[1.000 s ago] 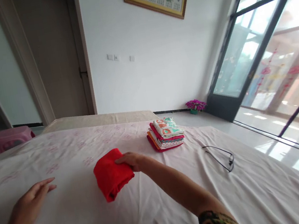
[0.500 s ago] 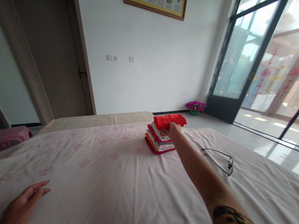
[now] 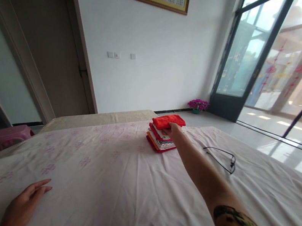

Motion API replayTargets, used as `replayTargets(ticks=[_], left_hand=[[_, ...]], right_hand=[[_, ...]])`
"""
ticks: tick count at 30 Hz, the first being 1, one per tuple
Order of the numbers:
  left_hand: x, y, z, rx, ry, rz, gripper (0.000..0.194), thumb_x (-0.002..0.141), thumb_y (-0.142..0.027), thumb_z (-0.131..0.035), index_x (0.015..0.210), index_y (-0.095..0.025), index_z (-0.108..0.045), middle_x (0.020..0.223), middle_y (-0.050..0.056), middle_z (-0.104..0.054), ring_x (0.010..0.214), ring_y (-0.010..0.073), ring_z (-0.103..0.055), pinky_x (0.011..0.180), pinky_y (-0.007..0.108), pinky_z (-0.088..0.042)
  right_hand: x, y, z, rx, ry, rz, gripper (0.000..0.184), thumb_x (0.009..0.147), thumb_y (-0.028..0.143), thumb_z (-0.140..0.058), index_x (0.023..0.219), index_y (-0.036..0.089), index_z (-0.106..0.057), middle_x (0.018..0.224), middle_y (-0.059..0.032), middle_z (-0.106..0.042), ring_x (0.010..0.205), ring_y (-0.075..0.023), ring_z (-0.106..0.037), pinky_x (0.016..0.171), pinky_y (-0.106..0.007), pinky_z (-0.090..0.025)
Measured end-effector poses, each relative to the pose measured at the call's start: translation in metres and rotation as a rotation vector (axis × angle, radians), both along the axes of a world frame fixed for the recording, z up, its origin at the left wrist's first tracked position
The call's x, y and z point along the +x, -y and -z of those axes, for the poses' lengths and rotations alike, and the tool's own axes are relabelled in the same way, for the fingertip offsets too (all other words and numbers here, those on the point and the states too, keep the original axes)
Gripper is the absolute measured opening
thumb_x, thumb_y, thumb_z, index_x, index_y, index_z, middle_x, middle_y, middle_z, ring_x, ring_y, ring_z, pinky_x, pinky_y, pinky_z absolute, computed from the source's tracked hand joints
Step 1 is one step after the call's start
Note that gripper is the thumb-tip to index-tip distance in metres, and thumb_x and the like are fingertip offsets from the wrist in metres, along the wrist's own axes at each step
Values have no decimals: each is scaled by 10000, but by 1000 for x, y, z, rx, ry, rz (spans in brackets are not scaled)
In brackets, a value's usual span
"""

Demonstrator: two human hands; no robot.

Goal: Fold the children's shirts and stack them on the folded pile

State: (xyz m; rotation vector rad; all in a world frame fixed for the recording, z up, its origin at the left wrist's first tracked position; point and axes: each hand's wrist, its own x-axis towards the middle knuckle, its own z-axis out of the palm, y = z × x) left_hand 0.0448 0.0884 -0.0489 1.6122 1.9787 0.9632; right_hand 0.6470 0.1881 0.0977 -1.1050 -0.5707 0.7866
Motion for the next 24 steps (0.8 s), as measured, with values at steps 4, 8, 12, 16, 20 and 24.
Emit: replayTargets(ticks=[4,8,12,16,20,24], left_hand=[[1,1,-3,-7,26,-1,431,858,-509,-419,1180,-279,-591,1032,-3,-754,1045,224,-661,858,282,-449],[3,3,-8,-20,42,-7,439,854,-514,-410,1179,-277,-588,1026,4,-753,1063,232,-650,869,295,-441],[7,6,-14,-22,58,2,450,839,-510,-425,1176,-265,-594,1043,14,-748,1064,234,-646,885,296,-436],[10,9,-17,-45,39,2,447,843,-510,-418,1169,-266,-604,1061,10,-744,1065,234,-644,881,301,-438],[9,9,-15,-18,12,3,475,842,-524,-415,1167,-245,-619,1055,28,-748,1032,242,-656,862,310,-457],[6,6,-11,-6,4,11,469,840,-519,-426,1157,-235,-625,1042,29,-753,1030,234,-662,868,297,-463]], right_hand=[[-2,8,-10,-117,-63,-27,117,775,118,-530,849,200,-490,823,-31,-616,798,-169,-639,734,-364,-592],[-2,31,-16,-182,-36,-81,125,767,113,-531,874,177,-537,793,-52,-646,790,-188,-657,722,-355,-594],[0,70,-14,-219,102,-183,121,742,137,-612,862,147,-616,823,-89,-692,775,-207,-682,721,-362,-596],[3,89,-36,-256,665,-20,199,830,296,-593,929,157,-694,861,-96,-709,867,-249,-662,857,-470,-535],[-4,59,-71,-208,1292,196,359,927,397,-463,1202,261,-649,1244,-81,-631,1213,-291,-505,1056,-559,-343],[-13,17,-64,-285,1452,112,428,882,487,-568,1271,311,-594,1441,-60,-458,1407,-341,-211,1080,-681,-170]])
